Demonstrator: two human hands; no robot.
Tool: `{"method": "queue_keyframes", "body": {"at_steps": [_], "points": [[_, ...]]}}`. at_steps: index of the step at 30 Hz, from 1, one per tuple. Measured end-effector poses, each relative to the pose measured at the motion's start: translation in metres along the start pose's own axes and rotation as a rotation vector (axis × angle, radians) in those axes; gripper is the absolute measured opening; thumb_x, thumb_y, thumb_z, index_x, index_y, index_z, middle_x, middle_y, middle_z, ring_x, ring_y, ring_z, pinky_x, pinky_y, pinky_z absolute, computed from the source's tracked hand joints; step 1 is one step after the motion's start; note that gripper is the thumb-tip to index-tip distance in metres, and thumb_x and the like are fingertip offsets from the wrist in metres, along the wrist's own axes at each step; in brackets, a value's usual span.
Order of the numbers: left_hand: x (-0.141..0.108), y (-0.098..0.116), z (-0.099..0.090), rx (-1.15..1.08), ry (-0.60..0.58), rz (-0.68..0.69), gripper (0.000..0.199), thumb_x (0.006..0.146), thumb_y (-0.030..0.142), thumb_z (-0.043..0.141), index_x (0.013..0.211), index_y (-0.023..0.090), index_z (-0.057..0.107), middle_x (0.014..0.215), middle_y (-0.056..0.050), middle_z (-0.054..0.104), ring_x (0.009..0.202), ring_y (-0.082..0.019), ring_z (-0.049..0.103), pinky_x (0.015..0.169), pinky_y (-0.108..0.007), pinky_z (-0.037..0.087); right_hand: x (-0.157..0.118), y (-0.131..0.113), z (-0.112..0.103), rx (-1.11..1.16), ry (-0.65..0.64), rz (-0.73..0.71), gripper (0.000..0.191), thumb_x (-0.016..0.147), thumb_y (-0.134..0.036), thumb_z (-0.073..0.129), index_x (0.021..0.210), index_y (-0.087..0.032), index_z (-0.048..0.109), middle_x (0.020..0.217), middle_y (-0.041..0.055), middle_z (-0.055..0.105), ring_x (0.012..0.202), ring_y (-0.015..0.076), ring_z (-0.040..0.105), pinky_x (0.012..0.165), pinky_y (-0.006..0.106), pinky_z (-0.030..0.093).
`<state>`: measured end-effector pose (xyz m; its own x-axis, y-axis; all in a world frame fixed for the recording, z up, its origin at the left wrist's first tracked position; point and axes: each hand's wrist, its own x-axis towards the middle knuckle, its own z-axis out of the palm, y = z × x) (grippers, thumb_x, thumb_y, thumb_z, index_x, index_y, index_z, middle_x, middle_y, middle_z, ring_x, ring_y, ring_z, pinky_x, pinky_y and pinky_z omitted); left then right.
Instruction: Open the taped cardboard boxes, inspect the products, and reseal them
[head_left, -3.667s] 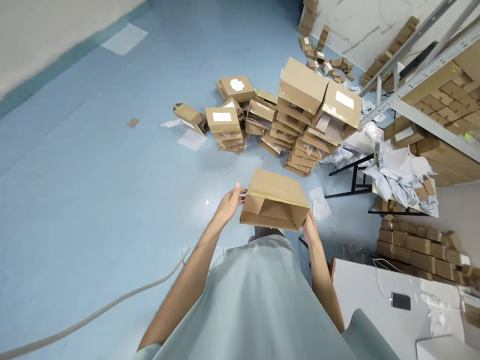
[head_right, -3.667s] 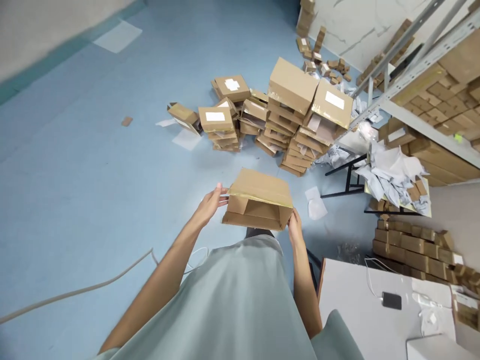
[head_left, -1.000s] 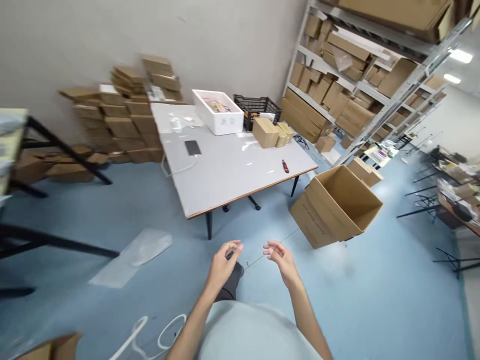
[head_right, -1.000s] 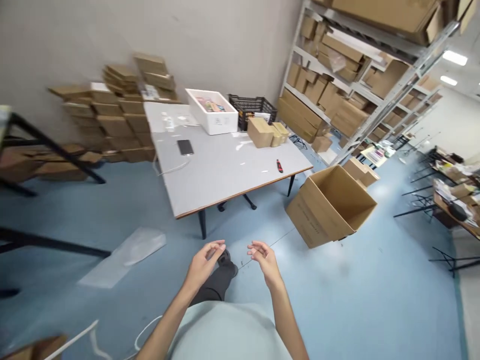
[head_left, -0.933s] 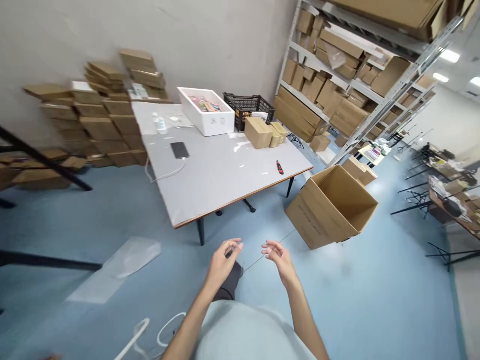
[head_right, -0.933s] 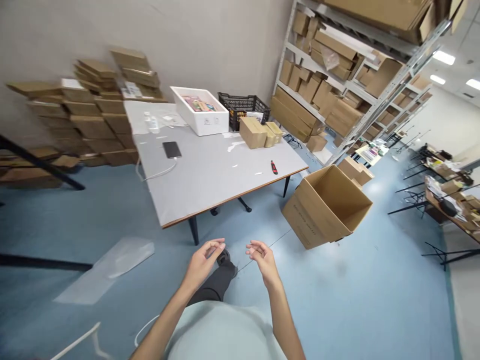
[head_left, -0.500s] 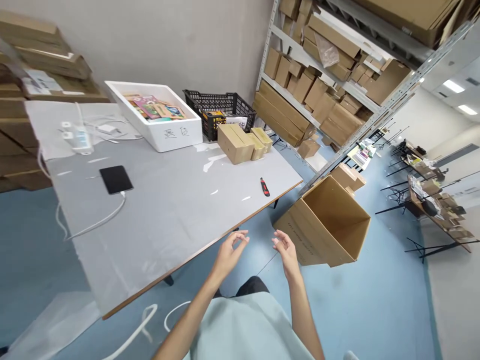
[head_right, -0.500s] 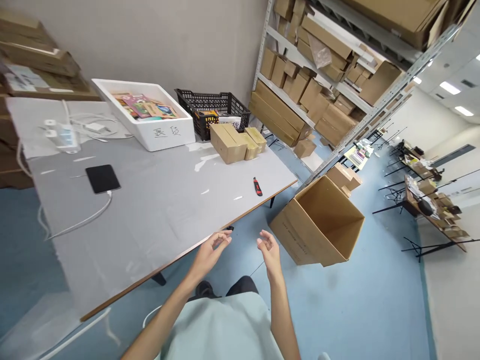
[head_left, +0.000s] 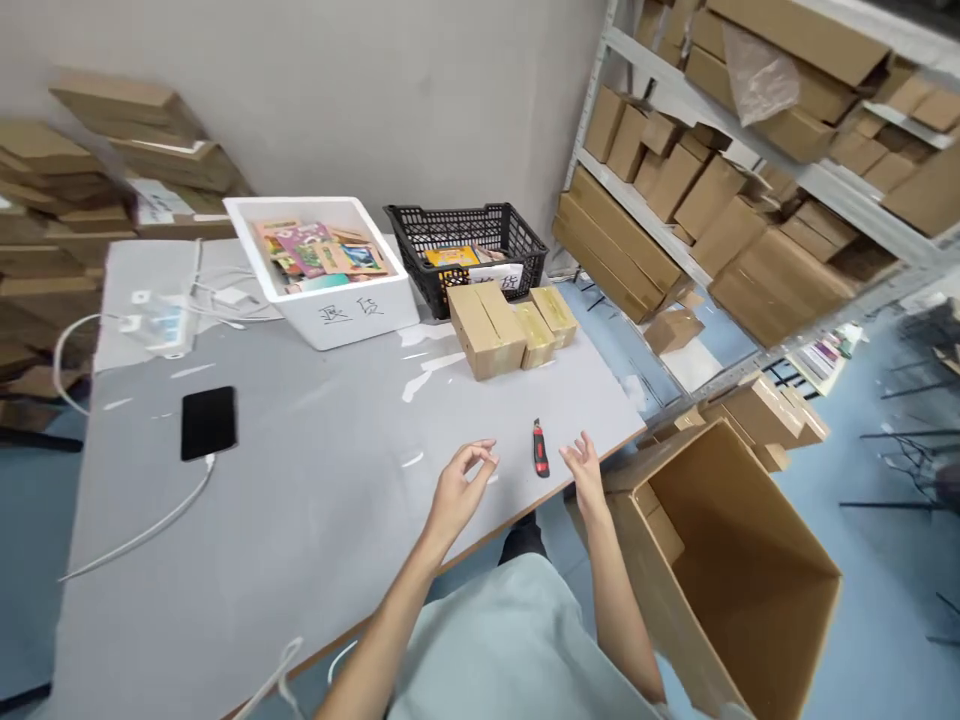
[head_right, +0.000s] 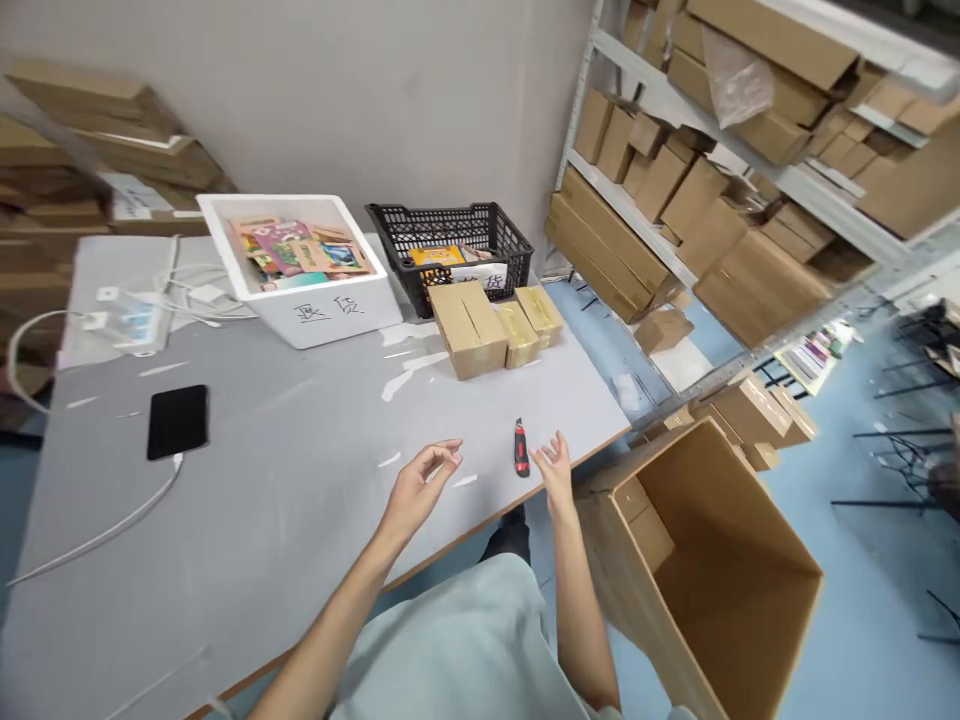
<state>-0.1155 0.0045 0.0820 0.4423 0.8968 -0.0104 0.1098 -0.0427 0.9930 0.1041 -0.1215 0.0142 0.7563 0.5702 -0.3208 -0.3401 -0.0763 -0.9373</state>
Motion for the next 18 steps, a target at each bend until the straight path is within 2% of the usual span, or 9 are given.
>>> {"method": "queue_keyframes", "body": {"at_steps": [4, 7, 10, 13, 15, 18], "points": [[0.061, 0.017, 0.04, 0.016, 0.118, -0.013, 0.044, 0.091, 0.068, 0.076, 0.086, 0.026, 0.065, 0.134, -0.017, 0.081, 0.136, -0.037, 0.075, 0.127, -0.056, 0.053, 0.135, -0.064, 0.027, -0.162, -0.108, -0.089, 0.134, 0.067, -0.079, 0.092, 0.178, -0.02, 0.046, 0.18, 0.026, 0.048, 0.164, 0.0383, 0.056, 0.132, 0.054, 0.051], [0.097, 0.03, 0.064, 0.05, 0.176, -0.008, 0.039, 0.093, 0.064, 0.073, 0.087, 0.026, 0.064, 0.134, -0.017, 0.08, 0.136, -0.037, 0.075, 0.127, -0.057, 0.051, 0.233, -0.105, 0.062, -0.479, -0.126, -0.209, 0.124, 0.082, -0.085, 0.078, 0.18, -0.017, 0.044, 0.185, 0.0249, 0.044, 0.168, 0.0364, 0.051, 0.131, 0.052, 0.051], [0.119, 0.044, 0.074, 0.114, 0.219, 0.014, 0.035, 0.097, 0.059, 0.071, 0.089, 0.027, 0.064, 0.134, -0.015, 0.08, 0.139, -0.036, 0.074, 0.127, -0.054, 0.05, 0.313, -0.129, 0.107, -0.607, -0.141, -0.238, 0.123, 0.082, -0.078, 0.087, 0.178, -0.011, 0.047, 0.19, 0.0273, 0.035, 0.179, 0.037, 0.03, 0.144, 0.053, 0.03], [0.126, 0.056, 0.072, 0.167, 0.27, -0.004, 0.032, 0.1, 0.057, 0.071, 0.091, 0.027, 0.063, 0.136, -0.014, 0.08, 0.142, -0.035, 0.073, 0.127, -0.052, 0.052, 0.368, -0.134, 0.147, -0.752, -0.152, -0.203, 0.125, 0.08, -0.068, 0.095, 0.18, -0.013, 0.045, 0.195, 0.0293, 0.018, 0.184, 0.0422, 0.011, 0.146, 0.058, 0.017], [0.124, 0.061, 0.069, 0.185, 0.305, -0.026, 0.032, 0.101, 0.057, 0.071, 0.091, 0.028, 0.063, 0.137, -0.014, 0.079, 0.143, -0.035, 0.072, 0.126, -0.053, 0.053, 0.391, -0.126, 0.164, -0.878, -0.154, -0.127, 0.123, 0.082, -0.063, 0.095, 0.182, -0.017, 0.041, 0.197, 0.029, 0.013, 0.184, 0.0442, 0.009, 0.145, 0.062, 0.018], [0.119, 0.061, 0.068, 0.2, 0.331, -0.046, 0.031, 0.101, 0.056, 0.07, 0.091, 0.028, 0.064, 0.137, -0.015, 0.079, 0.143, -0.036, 0.072, 0.126, -0.055, 0.053, 0.412, -0.11, 0.174, -0.989, -0.119, -0.055, 0.121, 0.085, -0.062, 0.092, 0.184, -0.019, 0.036, 0.196, 0.0319, 0.012, 0.184, 0.0449, 0.011, 0.141, 0.064, 0.026]]}}
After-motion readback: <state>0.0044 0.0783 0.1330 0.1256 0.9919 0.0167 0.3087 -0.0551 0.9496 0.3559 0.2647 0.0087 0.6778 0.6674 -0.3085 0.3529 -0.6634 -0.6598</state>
